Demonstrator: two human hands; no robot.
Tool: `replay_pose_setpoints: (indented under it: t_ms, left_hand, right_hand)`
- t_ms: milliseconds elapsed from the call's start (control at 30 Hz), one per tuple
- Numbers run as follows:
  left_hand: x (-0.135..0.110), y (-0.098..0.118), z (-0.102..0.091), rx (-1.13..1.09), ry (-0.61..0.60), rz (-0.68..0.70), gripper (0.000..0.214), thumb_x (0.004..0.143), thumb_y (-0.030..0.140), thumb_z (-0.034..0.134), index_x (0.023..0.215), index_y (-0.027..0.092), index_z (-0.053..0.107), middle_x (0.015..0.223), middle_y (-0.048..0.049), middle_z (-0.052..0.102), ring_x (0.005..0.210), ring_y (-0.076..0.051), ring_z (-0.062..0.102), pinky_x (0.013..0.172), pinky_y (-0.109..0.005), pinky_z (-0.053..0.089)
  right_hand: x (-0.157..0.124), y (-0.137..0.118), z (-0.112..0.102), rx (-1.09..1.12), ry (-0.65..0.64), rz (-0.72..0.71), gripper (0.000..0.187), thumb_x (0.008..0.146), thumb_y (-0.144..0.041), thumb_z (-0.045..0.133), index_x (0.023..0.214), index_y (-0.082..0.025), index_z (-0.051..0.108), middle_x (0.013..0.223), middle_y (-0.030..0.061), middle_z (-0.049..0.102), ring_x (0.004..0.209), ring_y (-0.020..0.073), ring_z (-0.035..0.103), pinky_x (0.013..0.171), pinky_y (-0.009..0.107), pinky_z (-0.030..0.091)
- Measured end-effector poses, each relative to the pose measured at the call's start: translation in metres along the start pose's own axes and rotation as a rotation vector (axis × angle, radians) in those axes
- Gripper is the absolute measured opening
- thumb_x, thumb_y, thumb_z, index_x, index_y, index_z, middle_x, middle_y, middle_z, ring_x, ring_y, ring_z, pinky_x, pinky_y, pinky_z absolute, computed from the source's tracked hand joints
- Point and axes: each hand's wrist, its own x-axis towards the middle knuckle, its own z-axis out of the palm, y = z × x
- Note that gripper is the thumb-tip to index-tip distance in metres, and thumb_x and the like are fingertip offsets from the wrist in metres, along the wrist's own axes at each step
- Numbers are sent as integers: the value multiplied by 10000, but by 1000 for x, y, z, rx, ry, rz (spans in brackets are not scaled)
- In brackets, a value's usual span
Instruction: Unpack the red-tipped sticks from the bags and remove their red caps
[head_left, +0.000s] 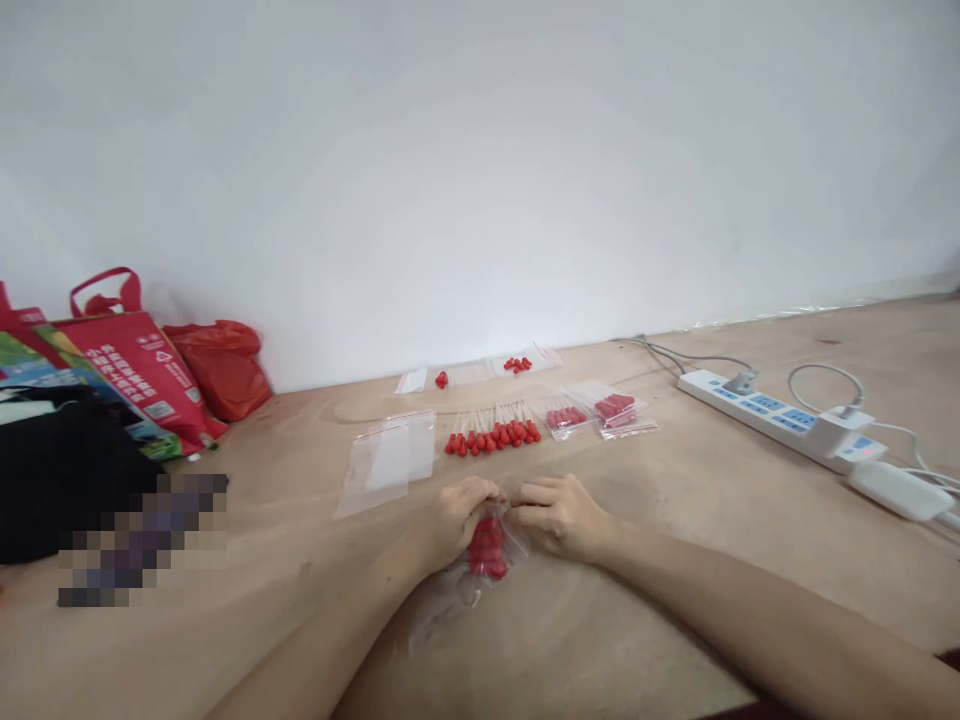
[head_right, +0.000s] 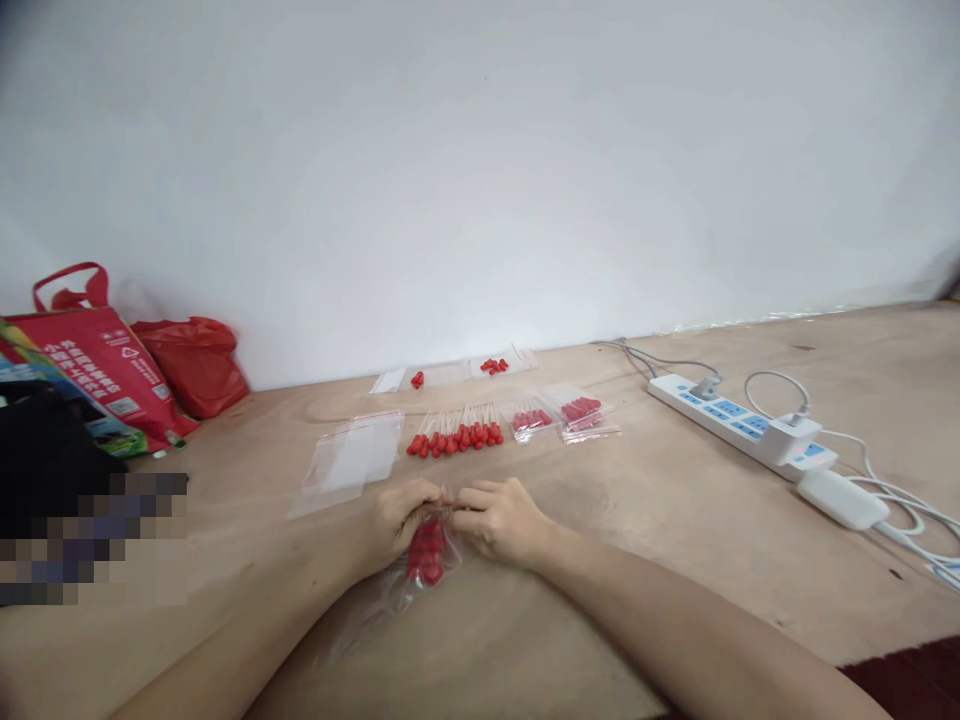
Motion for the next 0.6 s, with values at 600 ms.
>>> replay_pose_setpoints:
  t_ms: [600]
  left_hand:
    - [5, 4, -5, 158, 69, 259, 255, 864, 116, 343, 819, 145, 592, 780, -57, 618, 727, -112, 569, 654, -198, 460]
  right_hand:
    - [3, -1, -4, -209, 128, -184, 200, 856, -150, 380, 812, -146, 575, 639, -4, 568, 520, 87, 425, 475, 250, 216]
